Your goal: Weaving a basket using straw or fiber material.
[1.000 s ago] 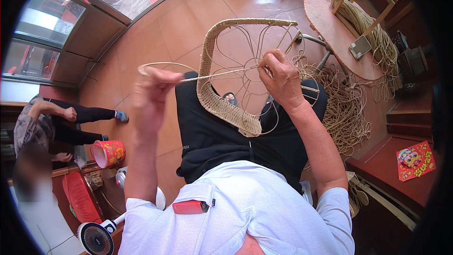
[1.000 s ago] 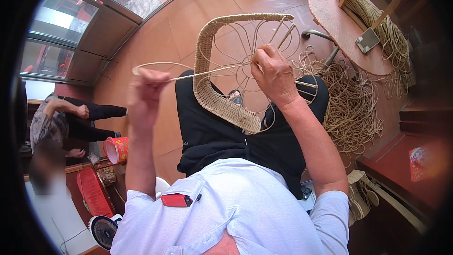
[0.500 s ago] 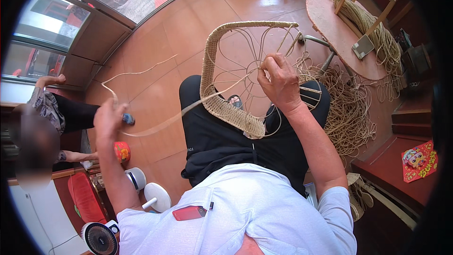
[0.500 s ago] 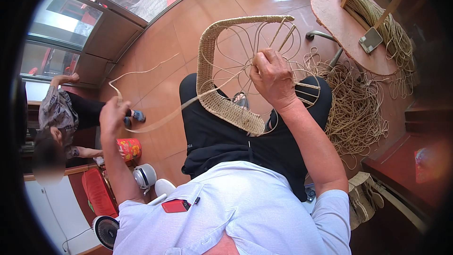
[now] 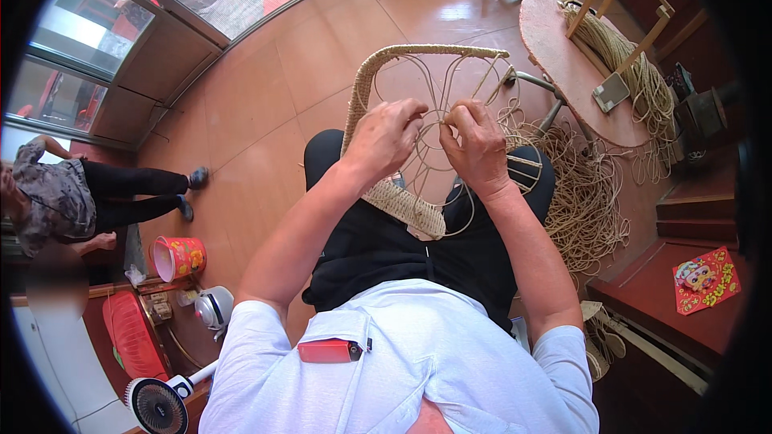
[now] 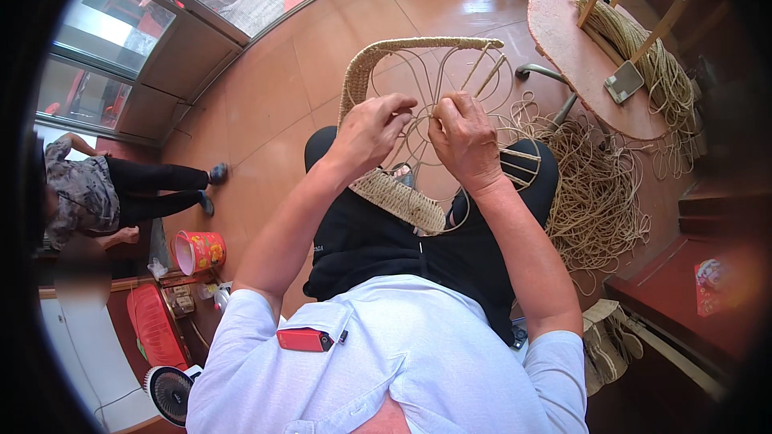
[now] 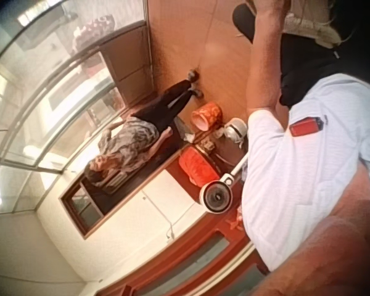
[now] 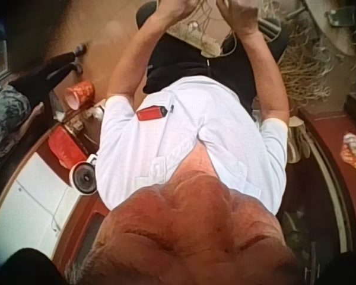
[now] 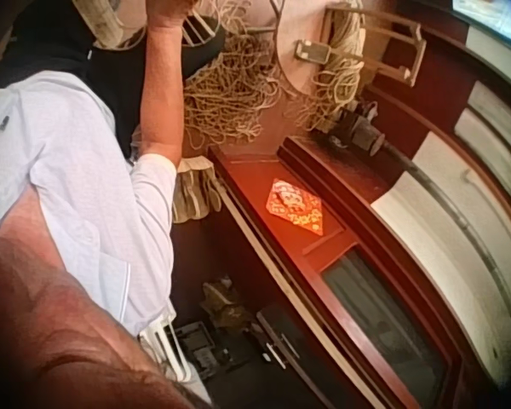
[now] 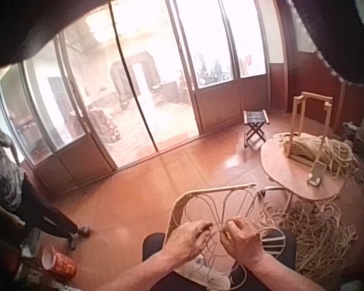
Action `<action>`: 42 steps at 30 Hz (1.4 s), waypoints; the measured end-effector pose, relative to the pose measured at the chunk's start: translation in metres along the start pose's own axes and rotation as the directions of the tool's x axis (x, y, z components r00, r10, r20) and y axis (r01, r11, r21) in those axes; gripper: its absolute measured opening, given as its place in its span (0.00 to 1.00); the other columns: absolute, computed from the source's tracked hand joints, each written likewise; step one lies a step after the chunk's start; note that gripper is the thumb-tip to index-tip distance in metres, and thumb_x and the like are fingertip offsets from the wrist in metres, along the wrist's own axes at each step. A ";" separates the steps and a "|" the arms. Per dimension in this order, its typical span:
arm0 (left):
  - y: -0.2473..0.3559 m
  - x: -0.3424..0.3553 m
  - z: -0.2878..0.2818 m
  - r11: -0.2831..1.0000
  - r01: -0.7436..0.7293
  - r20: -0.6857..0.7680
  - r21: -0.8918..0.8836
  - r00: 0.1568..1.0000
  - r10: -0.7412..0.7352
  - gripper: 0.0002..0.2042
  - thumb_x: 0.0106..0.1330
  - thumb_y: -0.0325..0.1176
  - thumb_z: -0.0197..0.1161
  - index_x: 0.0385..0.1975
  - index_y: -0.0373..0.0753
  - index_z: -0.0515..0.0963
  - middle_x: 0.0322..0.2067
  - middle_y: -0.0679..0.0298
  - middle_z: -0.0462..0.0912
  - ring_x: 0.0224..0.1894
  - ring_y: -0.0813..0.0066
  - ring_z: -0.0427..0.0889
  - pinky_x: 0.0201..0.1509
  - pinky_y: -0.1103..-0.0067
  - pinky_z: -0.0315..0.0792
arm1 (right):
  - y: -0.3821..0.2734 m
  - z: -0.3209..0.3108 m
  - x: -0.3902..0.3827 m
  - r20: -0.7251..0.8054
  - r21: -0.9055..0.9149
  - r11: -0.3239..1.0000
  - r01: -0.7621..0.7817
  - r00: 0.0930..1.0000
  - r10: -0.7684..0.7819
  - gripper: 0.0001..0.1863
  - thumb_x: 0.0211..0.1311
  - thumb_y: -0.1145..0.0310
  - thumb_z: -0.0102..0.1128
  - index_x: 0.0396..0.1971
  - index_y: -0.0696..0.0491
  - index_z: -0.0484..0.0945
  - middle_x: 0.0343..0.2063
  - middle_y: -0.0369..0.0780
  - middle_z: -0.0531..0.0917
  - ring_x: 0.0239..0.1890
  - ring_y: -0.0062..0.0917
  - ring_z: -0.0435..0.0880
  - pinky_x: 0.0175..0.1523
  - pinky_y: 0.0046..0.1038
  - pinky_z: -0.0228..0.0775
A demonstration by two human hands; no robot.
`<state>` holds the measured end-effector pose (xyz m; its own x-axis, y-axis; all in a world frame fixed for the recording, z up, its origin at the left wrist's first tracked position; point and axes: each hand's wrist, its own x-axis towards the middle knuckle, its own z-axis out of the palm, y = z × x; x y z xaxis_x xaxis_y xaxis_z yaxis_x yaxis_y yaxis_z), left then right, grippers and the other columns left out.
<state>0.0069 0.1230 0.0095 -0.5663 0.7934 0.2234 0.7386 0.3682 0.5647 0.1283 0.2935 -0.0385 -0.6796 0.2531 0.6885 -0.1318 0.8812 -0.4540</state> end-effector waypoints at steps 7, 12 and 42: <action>-0.009 0.049 0.004 0.980 0.194 0.345 -0.035 0.923 -0.171 0.18 0.77 0.35 0.64 0.57 0.30 0.88 0.46 0.47 0.95 0.51 0.50 0.93 0.59 0.62 0.84 | 0.002 0.000 -0.002 -0.004 -0.006 1.000 -0.015 1.000 0.015 0.11 0.59 0.79 0.75 0.36 0.53 0.80 0.42 0.42 0.85 0.43 0.42 0.88 0.48 0.42 0.82; -0.014 0.064 -0.004 0.933 0.234 0.518 -0.274 0.853 -0.062 0.20 0.74 0.33 0.63 0.60 0.28 0.87 0.40 0.55 0.94 0.43 0.68 0.92 0.50 0.70 0.84 | 0.002 -0.001 -0.003 0.012 -0.005 1.000 -0.008 1.000 0.008 0.11 0.60 0.79 0.75 0.37 0.52 0.80 0.42 0.41 0.85 0.44 0.41 0.88 0.49 0.42 0.81; -0.023 0.055 0.003 0.840 0.229 0.260 -0.492 0.959 -0.110 0.21 0.74 0.28 0.67 0.66 0.33 0.82 0.38 0.62 0.87 0.43 0.70 0.89 0.54 0.70 0.83 | 0.001 -0.005 0.000 0.034 -0.004 0.999 0.034 0.999 -0.034 0.10 0.64 0.77 0.74 0.38 0.53 0.79 0.43 0.41 0.84 0.42 0.41 0.88 0.46 0.41 0.82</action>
<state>-0.0401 0.1594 0.0064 -0.5293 0.8467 -0.0541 0.3108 0.2528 0.9162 0.1317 0.2967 -0.0363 -0.6989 0.2097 0.6838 -0.1521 0.8906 -0.4286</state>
